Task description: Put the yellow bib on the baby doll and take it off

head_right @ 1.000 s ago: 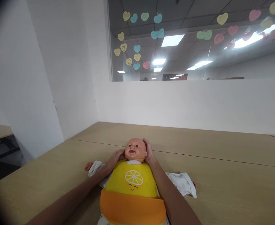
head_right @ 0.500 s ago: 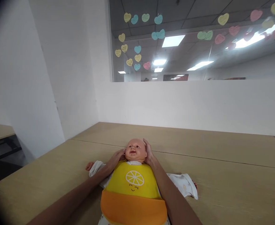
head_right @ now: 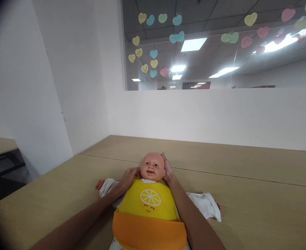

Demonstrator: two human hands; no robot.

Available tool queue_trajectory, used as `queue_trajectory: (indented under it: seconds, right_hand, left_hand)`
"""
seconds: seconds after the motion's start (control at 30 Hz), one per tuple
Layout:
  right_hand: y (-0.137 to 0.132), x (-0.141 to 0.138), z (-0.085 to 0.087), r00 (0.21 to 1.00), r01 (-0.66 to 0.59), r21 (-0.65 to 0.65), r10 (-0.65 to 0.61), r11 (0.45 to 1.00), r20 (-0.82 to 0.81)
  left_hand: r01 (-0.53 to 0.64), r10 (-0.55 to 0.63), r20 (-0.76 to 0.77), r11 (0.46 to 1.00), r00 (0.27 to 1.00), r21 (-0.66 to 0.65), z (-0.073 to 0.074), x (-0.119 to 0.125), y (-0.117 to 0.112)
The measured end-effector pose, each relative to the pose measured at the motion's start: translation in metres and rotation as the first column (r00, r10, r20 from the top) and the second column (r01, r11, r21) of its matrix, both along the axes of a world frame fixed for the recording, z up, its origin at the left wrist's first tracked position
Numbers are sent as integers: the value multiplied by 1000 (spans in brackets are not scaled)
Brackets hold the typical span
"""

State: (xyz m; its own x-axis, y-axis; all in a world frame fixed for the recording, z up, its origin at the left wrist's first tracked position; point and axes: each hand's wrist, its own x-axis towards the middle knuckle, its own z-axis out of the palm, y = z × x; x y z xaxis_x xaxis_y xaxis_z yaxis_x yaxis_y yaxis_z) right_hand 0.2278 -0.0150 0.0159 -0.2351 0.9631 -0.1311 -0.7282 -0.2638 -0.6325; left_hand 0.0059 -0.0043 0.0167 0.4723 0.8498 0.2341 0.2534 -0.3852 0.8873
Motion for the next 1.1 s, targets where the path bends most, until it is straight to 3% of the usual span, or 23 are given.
queue_trajectory:
  seconds: [0.17, 0.37, 0.47, 0.63, 0.77, 1.0, 1.1]
  right_hand:
    - [7, 4, -10, 995, 93, 79, -95, 993, 33]
    - [13, 11, -19, 970, 232, 100, -237, 968, 48]
    - [11, 7, -16, 972, 219, 86, -225, 972, 65]
    - [-1, -8, 2, 992, 91, -24, -88, 996, 87]
    - [-6, -15, 9, 990, 76, -45, -70, 996, 122]
    - [0, -11, 0, 981, 82, -51, -71, 995, 182]
    - [5, -7, -7, 968, 143, -4, -139, 990, 211]
  left_hand:
    - [-135, 137, -40, 990, 990, 49, 2, 0, -5]
    - [-124, 125, -40, 991, 991, 44, 2, 1, -5]
    - [-109, 110, -49, 994, 993, 30, 0, 0, -3]
    - [-97, 99, -85, 995, 991, 24, -2, 0, -1]
    - [-106, 108, -115, 994, 987, 18, 0, 0, -2]
    - [-121, 129, -129, 990, 983, 68, 4, -1, -6]
    - [-112, 122, -136, 991, 983, 79, 5, -2, -6]
